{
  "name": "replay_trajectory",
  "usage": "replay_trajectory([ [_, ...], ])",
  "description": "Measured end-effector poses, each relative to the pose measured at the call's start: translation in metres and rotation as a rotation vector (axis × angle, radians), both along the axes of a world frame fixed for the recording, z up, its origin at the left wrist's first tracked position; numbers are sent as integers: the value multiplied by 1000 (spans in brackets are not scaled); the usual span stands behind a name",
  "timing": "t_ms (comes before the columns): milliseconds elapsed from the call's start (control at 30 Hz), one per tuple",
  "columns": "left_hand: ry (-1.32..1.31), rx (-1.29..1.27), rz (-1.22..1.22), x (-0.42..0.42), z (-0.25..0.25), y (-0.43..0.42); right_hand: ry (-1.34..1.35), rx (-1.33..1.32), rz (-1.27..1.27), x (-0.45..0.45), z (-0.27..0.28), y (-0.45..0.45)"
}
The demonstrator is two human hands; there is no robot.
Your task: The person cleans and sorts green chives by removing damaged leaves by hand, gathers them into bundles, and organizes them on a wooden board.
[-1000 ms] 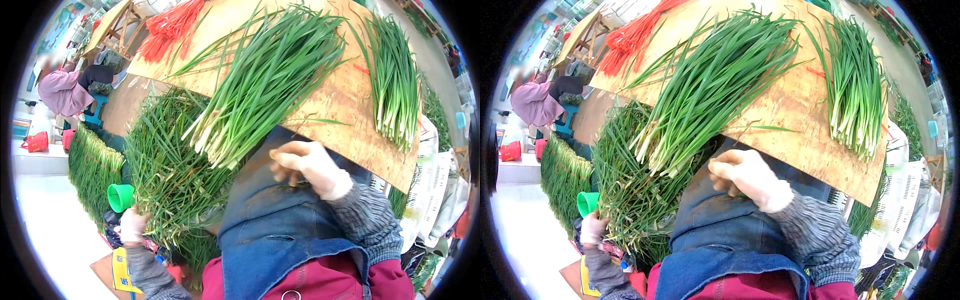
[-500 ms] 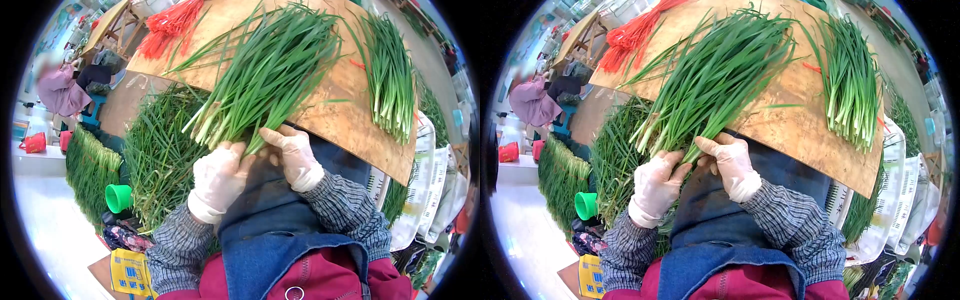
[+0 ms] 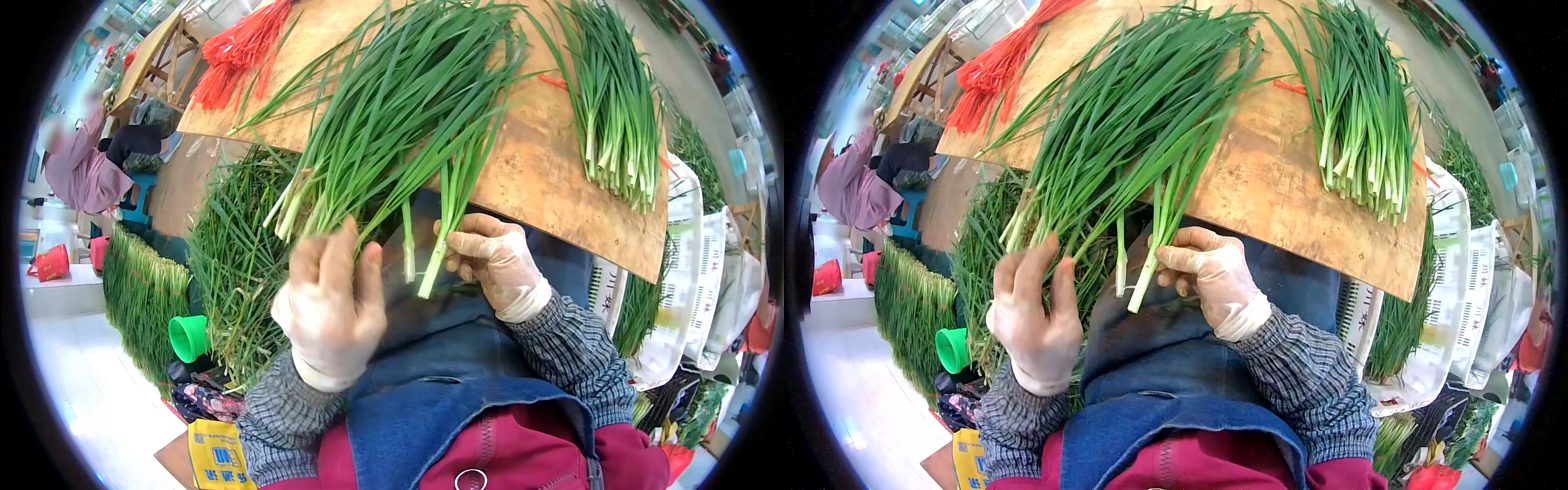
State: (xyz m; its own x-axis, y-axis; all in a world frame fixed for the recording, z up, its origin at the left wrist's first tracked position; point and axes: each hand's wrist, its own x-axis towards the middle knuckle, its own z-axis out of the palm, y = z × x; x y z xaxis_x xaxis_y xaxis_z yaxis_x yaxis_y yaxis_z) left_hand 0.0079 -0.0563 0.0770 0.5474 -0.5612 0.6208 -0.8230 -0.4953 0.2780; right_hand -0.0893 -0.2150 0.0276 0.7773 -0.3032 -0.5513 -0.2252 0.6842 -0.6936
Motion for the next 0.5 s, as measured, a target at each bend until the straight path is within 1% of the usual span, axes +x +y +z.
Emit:
replay_trajectory([
  [33,77,-63,-71,-6,2,0,0,-9,1,-1,0,-1],
  [100,321,-60,-235,-10,1,-6,8,-27,-3,-2,1,0],
  [167,477,-46,-211,-16,-11,-17,22,-49,-14,-2,5,1],
  [233,590,121,-205,-14,-18,-26,-4,-44,-27,-3,4,1],
  [267,718,137,-247,-8,-27,-29,-17,-41,-33,-3,4,1],
  [300,1084,107,-222,-4,-28,-36,-13,-73,-38,-3,5,1],
  [367,1549,-20,-200,1,-17,-45,-2,-135,-53,-3,10,2],
  [400,1604,-143,-184,2,-22,-49,4,-165,-43,-3,12,0],
  [500,1507,7,-173,11,-20,-60,64,-190,76,-4,18,0],
])
